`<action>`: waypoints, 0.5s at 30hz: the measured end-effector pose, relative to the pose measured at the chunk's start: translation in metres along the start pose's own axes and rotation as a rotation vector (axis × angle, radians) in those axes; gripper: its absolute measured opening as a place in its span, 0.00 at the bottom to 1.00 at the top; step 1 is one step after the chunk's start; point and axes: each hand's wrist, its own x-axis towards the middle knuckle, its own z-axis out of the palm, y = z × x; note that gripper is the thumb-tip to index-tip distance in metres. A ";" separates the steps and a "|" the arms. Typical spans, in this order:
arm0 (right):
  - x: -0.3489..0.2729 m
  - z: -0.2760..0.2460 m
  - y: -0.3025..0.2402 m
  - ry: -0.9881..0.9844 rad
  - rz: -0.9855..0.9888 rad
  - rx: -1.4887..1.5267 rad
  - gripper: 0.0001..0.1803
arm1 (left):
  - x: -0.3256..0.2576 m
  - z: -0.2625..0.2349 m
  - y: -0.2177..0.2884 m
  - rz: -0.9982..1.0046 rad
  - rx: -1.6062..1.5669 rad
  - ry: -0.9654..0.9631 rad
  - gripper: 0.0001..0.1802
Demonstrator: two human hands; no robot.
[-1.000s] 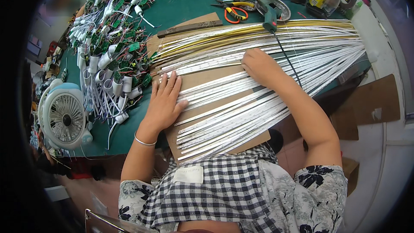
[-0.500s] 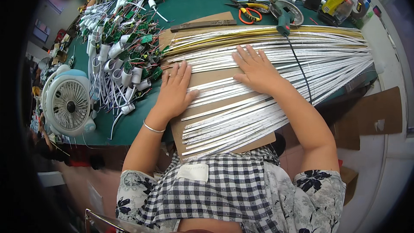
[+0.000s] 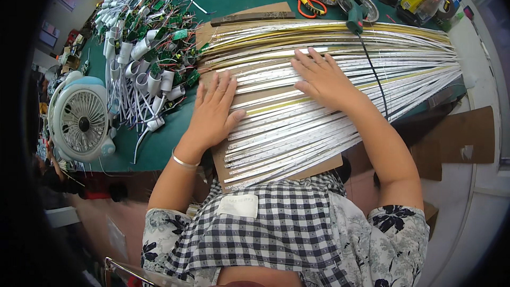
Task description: The person attaches socket components onto circuit boards by hand, sets them aside, and then aligns and organizes LED light strips on a board.
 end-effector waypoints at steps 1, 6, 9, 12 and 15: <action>0.005 0.008 0.003 -0.002 0.010 -0.004 0.32 | 0.002 0.000 0.000 0.001 0.001 0.002 0.40; 0.025 0.010 0.012 0.054 0.070 0.038 0.33 | 0.006 0.001 0.001 -0.040 -0.003 0.024 0.41; 0.027 0.015 0.011 0.073 0.069 -0.123 0.33 | 0.004 0.002 0.001 -0.004 0.005 0.047 0.41; 0.029 0.015 0.008 0.066 0.096 -0.111 0.34 | 0.004 0.001 -0.002 0.015 -0.023 -0.031 0.42; 0.017 0.009 -0.004 0.055 0.106 -0.143 0.35 | -0.004 -0.003 0.003 0.020 -0.061 -0.054 0.42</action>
